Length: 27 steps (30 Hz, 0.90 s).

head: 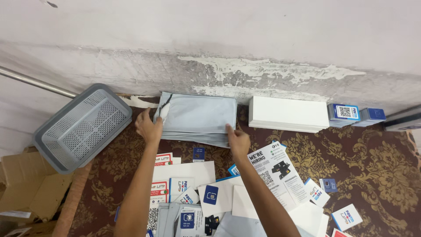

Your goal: The person sorts a large pile of gray padded mailers and assorted printed cards on a table. They repeatedly pick up mailers, open them, remove cards, and stack the mailers and cards into separate piles. The person also moves a plastic basket aside to access more items.

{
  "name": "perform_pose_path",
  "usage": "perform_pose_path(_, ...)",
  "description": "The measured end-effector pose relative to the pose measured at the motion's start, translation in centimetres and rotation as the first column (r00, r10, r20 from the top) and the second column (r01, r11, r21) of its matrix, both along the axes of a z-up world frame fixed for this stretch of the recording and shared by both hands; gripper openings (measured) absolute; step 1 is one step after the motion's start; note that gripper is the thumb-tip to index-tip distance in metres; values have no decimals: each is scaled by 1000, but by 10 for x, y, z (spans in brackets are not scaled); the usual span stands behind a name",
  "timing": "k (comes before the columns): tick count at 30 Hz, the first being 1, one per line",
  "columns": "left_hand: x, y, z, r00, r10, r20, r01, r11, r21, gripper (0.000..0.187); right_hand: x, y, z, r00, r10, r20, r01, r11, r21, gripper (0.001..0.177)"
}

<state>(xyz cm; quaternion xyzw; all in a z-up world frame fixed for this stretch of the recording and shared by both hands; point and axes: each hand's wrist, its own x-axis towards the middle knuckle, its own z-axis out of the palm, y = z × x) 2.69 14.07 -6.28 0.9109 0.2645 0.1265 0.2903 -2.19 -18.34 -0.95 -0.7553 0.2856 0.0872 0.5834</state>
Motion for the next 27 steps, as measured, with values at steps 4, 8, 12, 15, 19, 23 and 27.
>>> perform_pose_path(4,26,15,-39,978,-128,164,195,843,-502,60,10,-22,-23,863,88,497,58,961,-271,37)
perform_pose_path(8,39,11,-57,964,-249,90,263,940,-219,74,39,-13,-44,849,239,471,-16,904,-428,34)
perform_pose_path(12,35,0,-7,959,-255,-124,227,953,-200,78,38,-14,-20,947,217,238,-114,917,-382,39)
perform_pose_path(15,-2,-27,33,968,-249,-33,251,965,76,79,8,-22,-10,916,191,354,-92,956,-277,44)
perform_pose_path(19,-127,-73,40,846,-459,272,410,886,217,71,-110,-65,-19,879,212,428,-93,954,-284,38)
perform_pose_path(23,-282,-81,34,948,-317,-33,316,919,236,63,-220,-101,-4,772,588,241,-319,686,-654,47)
perform_pose_path(27,-395,-53,11,988,-141,-61,150,970,189,71,-248,-98,22,643,703,-304,-700,379,-605,116)
